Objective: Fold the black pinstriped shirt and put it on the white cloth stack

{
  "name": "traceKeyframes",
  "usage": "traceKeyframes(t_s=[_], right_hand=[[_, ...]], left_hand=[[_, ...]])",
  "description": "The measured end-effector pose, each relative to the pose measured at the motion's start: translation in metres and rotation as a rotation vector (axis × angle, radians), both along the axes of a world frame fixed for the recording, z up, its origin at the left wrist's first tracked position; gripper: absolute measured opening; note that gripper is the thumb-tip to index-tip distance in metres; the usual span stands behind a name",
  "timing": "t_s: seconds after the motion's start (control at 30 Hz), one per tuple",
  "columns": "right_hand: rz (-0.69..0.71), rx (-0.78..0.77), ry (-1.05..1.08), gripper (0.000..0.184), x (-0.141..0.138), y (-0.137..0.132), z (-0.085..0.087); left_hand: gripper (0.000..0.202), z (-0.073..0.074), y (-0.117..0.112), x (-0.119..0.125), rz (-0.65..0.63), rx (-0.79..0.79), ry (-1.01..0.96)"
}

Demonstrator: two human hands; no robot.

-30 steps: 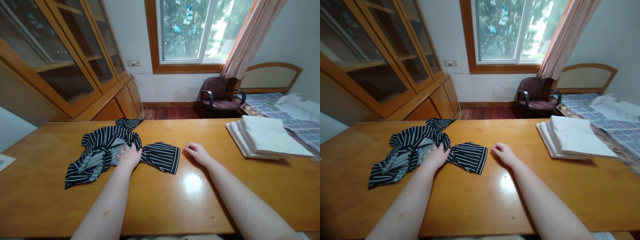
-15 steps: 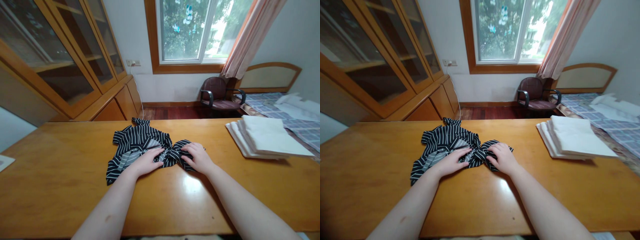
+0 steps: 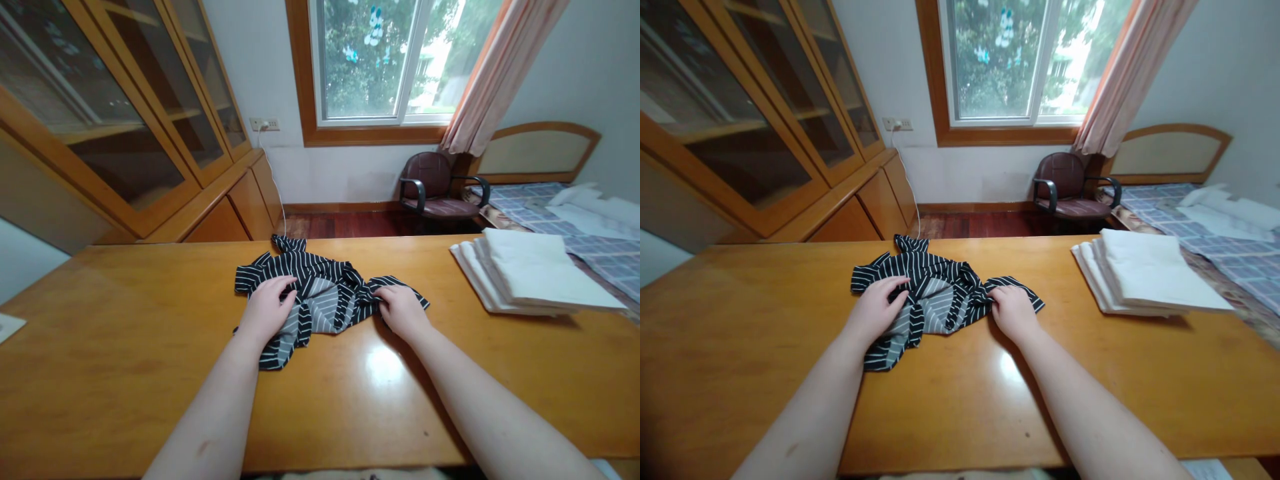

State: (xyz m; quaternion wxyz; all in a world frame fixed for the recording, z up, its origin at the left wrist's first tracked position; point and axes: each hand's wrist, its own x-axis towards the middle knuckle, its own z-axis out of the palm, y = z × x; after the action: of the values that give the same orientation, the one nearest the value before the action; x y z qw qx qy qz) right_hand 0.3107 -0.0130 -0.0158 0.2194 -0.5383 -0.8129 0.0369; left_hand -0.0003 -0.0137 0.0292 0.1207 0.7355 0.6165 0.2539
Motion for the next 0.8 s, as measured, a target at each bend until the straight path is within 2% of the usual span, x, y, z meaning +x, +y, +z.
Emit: traceKeyframes(t_s=[0.1,0.17,0.27,0.33,0.4,0.47,0.53,0.6,0.7,0.8], right_hand=[[-0.1,0.07,0.018,0.024,0.003,-0.001,0.004],[-0.008,0.102,0.05,0.026,0.002,-0.005,0.008],[0.227,0.045,0.064,0.037,-0.004,-0.014,0.014],[0.28,-0.012,0.026,0.052,-0.01,-0.018,0.015],[0.262,-0.044,-0.033,0.062,-0.015,-0.02,0.012],[0.246,-0.051,-0.083,0.053,-0.017,-0.019,0.009],[0.239,-0.025,-0.089,0.033,-0.017,-0.016,0.006],[0.241,0.024,-0.041,0.021,-0.015,-0.015,0.007],[0.282,0.069,0.097,0.019,-0.011,-0.018,0.013],[0.383,-0.026,0.291,0.02,-0.006,-0.023,0.018]], left_hand=[[0.047,-0.003,0.004,-0.002,0.042,-0.13,0.151],[0.05,-0.006,0.004,0.0,0.002,-0.202,0.168],[0.035,-0.008,0.002,0.005,-0.097,-0.238,0.15],[0.027,-0.005,-0.001,0.008,-0.192,-0.226,0.088],[0.022,-0.001,-0.006,0.011,-0.318,-0.223,-0.026],[0.019,0.004,-0.011,0.012,-0.467,-0.298,-0.152],[0.017,0.009,-0.015,0.013,-0.6,-0.443,-0.241],[0.021,0.013,-0.017,0.011,-0.692,-0.608,-0.304],[0.039,0.018,-0.018,0.008,-0.841,-0.836,-0.407],[0.047,0.022,-0.018,0.006,-0.928,-1.02,-0.501]])
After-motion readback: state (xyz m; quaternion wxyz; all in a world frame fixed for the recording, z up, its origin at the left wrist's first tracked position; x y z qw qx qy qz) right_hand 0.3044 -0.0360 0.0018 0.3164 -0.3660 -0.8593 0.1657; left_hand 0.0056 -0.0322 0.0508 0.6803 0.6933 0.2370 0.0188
